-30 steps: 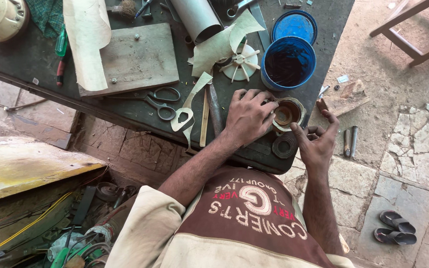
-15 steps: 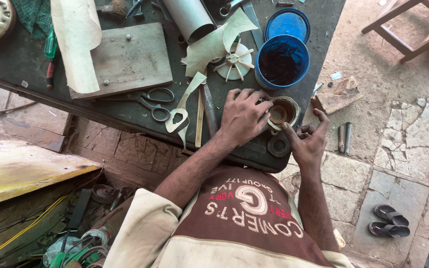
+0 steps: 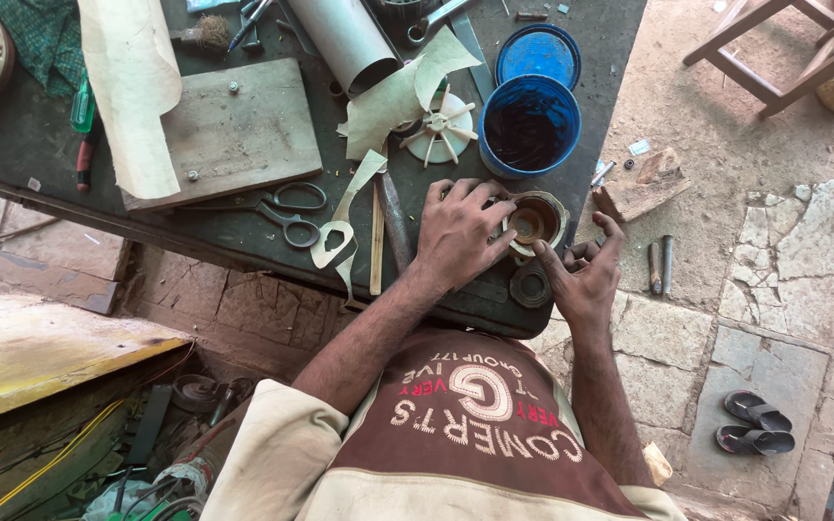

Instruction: The person applies a dark viscous substance from a blue container onto the rim of a small metal part using their fingers. They repeatedly dip their fingers into the container and spread the substance around the edge of the part.

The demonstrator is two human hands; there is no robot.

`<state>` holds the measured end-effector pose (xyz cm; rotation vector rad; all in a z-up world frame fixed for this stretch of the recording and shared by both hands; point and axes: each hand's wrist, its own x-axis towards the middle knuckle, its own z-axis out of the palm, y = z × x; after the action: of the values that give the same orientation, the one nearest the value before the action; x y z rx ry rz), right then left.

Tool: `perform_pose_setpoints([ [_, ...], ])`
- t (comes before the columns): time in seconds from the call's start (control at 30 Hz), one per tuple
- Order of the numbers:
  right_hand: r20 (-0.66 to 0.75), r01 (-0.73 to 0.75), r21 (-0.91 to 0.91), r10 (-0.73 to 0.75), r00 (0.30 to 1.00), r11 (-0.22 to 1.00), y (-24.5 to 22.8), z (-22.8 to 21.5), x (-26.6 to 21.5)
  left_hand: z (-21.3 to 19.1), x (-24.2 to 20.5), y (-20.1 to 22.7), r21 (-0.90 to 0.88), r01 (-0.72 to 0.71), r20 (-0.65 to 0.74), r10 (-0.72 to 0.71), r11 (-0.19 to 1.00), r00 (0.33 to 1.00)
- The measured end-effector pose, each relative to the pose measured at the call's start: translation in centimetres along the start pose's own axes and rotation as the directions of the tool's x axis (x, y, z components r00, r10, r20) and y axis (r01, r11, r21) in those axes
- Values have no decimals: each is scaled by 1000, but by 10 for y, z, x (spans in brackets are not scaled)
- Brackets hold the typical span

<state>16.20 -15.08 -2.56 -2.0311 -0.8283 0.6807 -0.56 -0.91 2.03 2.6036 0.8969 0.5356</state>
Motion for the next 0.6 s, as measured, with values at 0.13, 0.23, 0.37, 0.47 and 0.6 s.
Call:
perform_pose_setpoints([
  [0.13, 6, 9, -28, -9, 1000, 1000, 2, 1, 1, 0, 0, 0, 13, 0, 6, 0, 1000, 1000],
  [0.23, 13, 33, -39, -33, 999, 999, 2, 1, 1, 1, 0, 0, 15, -4, 9, 4, 1000, 1000],
  [0.37, 4, -10, -85, 11, 1000, 996, -3, 3, 0, 2, 0, -1, 13, -7, 25, 6, 1000, 1000],
  [0.47, 9, -25, -106, 27, 1000, 994, -7, 3, -1, 0, 0, 0, 16, -6, 30, 5, 1000, 1000],
  [0.6, 16, -7, -36, 7, 1000, 999, -10, 1, 0, -1, 1, 1, 12, -9, 22, 9, 1000, 1000],
])
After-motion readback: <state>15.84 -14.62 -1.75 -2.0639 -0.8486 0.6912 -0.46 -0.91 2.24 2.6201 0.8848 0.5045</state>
